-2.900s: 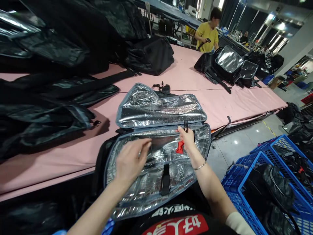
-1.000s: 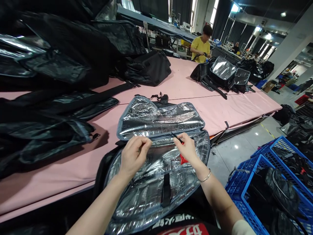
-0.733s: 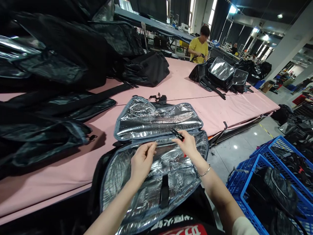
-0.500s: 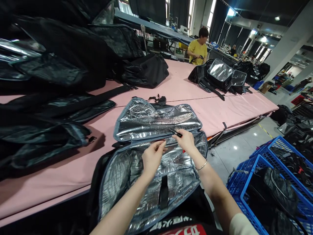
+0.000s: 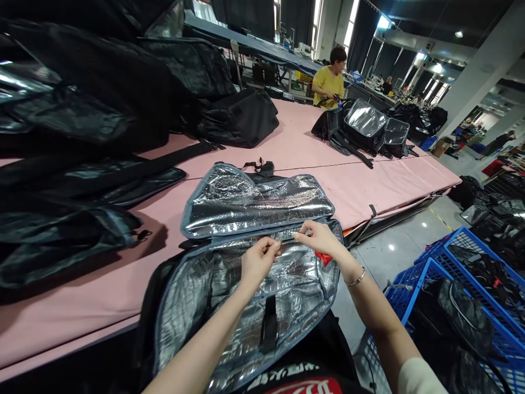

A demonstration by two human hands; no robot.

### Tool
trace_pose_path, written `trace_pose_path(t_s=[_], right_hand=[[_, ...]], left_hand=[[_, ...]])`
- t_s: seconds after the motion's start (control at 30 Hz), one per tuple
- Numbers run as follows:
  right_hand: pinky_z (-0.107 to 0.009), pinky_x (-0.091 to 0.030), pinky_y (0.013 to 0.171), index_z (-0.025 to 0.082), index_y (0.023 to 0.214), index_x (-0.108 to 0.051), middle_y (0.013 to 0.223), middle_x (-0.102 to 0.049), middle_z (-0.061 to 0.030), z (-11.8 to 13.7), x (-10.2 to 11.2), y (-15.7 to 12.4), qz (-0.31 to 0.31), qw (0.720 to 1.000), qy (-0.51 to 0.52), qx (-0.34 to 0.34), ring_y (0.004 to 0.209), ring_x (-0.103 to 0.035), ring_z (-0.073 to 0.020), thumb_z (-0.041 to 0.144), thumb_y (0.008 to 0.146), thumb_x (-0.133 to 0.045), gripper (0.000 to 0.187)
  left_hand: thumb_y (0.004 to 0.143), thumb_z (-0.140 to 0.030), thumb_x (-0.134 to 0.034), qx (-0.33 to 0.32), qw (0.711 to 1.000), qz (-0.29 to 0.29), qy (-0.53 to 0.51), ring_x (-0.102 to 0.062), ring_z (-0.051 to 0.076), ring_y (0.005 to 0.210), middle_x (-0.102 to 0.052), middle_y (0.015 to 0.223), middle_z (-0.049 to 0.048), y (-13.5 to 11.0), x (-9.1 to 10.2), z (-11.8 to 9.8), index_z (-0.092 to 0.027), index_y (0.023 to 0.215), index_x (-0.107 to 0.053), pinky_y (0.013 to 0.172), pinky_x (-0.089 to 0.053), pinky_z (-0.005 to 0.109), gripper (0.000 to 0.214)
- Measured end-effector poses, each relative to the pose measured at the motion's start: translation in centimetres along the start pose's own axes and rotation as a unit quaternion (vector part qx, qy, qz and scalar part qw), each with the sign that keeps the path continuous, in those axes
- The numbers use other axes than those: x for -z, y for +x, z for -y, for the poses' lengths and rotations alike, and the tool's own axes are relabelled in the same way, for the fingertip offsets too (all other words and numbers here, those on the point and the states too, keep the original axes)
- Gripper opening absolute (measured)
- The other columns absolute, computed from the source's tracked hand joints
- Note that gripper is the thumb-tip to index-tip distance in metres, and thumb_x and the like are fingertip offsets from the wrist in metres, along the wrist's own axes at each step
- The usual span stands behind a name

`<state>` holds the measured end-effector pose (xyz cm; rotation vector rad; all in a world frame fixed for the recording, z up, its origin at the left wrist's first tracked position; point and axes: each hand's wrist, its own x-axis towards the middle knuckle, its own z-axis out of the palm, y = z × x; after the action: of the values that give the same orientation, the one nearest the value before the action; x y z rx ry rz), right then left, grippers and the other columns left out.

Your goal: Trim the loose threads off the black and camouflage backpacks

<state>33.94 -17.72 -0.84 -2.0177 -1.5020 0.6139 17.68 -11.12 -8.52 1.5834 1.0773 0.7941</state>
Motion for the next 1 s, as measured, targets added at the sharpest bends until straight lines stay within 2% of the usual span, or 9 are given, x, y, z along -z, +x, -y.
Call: trace_pose_path(t_s=[0.17,0.37,0.53,0.6,0.67,0.73,0.83,0.9,1.0], right_hand=[[-0.026,-0.039,0.068,0.022,0.069,-0.058,0.071,-0.06,0.0019,1.1,0.1,0.8,0.017,0.999,-0.042,-0.01,0.073,-0.056,-0.0168,0.04,0.076,-0.061,0.02],[-0.023,-0.036,0.064,0.021,0.065,-0.059,0.067,-0.058,0.0037,1.3,-0.4,1.6,0.009,1.0,-0.024,0.011,0.068,-0.053,-0.0139,0.036,0.077,-0.059,0.019],[-0.021,-0.035,0.058,0.021,0.066,-0.059,0.061,-0.056,0.005,0.4,-0.1,0.9,0.006,1.0,0.003,0.015,0.061,-0.051,-0.0123,0.041,0.078,-0.056,0.023],[-0.021,-0.036,0.059,0.021,0.071,-0.059,0.064,-0.057,0.0042,0.1,0.0,0.4,-0.023,1.0,0.01,0.007,0.063,-0.053,-0.0129,0.044,0.08,-0.053,0.026],[-0.023,-0.037,0.062,0.021,0.077,-0.06,0.069,-0.059,0.003,-0.1,-0.1,0.1,-0.067,0.998,0.003,-0.012,0.067,-0.055,-0.0144,0.046,0.082,-0.051,0.026],[-0.024,-0.038,0.065,0.023,0.082,-0.06,0.073,-0.062,0.0018,-0.3,-0.5,-0.2,-0.096,0.995,-0.023,-0.032,0.071,-0.057,-0.0164,0.044,0.081,-0.054,0.022],[-0.026,-0.038,0.065,0.025,0.088,-0.059,0.077,-0.064,0.0005,-0.4,-1.4,-0.7,-0.093,0.992,-0.076,-0.043,0.075,-0.06,-0.0195,0.041,0.082,-0.054,0.018],[-0.026,-0.038,0.065,0.026,0.093,-0.058,0.078,-0.064,0.0002,-0.4,-2.0,-1.1,-0.094,0.99,-0.093,-0.047,0.077,-0.061,-0.0208,0.043,0.084,-0.052,0.02],[-0.026,-0.038,0.064,0.027,0.096,-0.057,0.078,-0.064,0.0009,-0.3,-2.5,-1.4,-0.097,0.989,-0.095,-0.056,0.076,-0.061,-0.021,0.044,0.085,-0.051,0.021]], left_hand=[[0.073,-0.054,-0.05,-0.021,0.999,-0.001,0.031,-0.053,0.014,0.049,-0.06,0.055,-0.0027,0.0,-0.4,0.4,-0.022,0.064,-0.053,0.054,-0.041,0.025,0.033],[0.076,-0.054,-0.046,-0.043,0.996,0.001,0.075,-0.055,0.015,0.05,-0.062,0.056,-0.0028,-0.1,-0.1,0.3,-0.023,0.063,-0.051,0.055,-0.042,0.025,0.034],[0.078,-0.056,-0.043,-0.074,0.986,0.067,0.13,-0.058,0.018,0.048,-0.064,0.053,-0.0014,-0.9,1.0,-1.2,-0.024,0.057,-0.055,0.055,-0.044,0.027,0.04],[0.079,-0.059,-0.041,-0.101,0.978,0.085,0.16,-0.06,0.02,0.051,-0.066,0.056,0.0008,-1.3,1.6,-2.2,-0.024,0.055,-0.059,0.056,-0.044,0.028,0.046],[0.079,-0.06,-0.041,-0.138,0.97,0.069,0.189,-0.064,0.023,0.064,-0.071,0.068,0.0034,-1.4,2.3,-3.3,-0.024,0.062,-0.065,0.061,-0.045,0.03,0.046],[0.08,-0.057,-0.041,-0.174,0.96,0.035,0.216,-0.064,0.025,0.079,-0.072,0.084,0.0053,-0.9,2.8,-4.5,-0.024,0.074,-0.067,0.07,-0.044,0.032,0.043],[0.082,-0.048,-0.041,-0.204,0.944,0.006,0.258,-0.061,0.027,0.09,-0.071,0.095,0.0074,0.9,3.3,-5.7,-0.024,0.086,-0.068,0.079,-0.042,0.035,0.036],[0.079,-0.041,-0.045,-0.201,0.937,0.011,0.285,-0.061,0.028,0.087,-0.071,0.09,0.0074,2.5,3.5,-6.1,-0.024,0.084,-0.068,0.075,-0.042,0.035,0.028],[0.071,-0.038,-0.055,-0.175,0.932,0.043,0.316,-0.061,0.025,0.069,-0.07,0.074,0.0037,4.6,3.3,-6.1,-0.026,0.073,-0.067,0.058,-0.039,0.03,0.017]])
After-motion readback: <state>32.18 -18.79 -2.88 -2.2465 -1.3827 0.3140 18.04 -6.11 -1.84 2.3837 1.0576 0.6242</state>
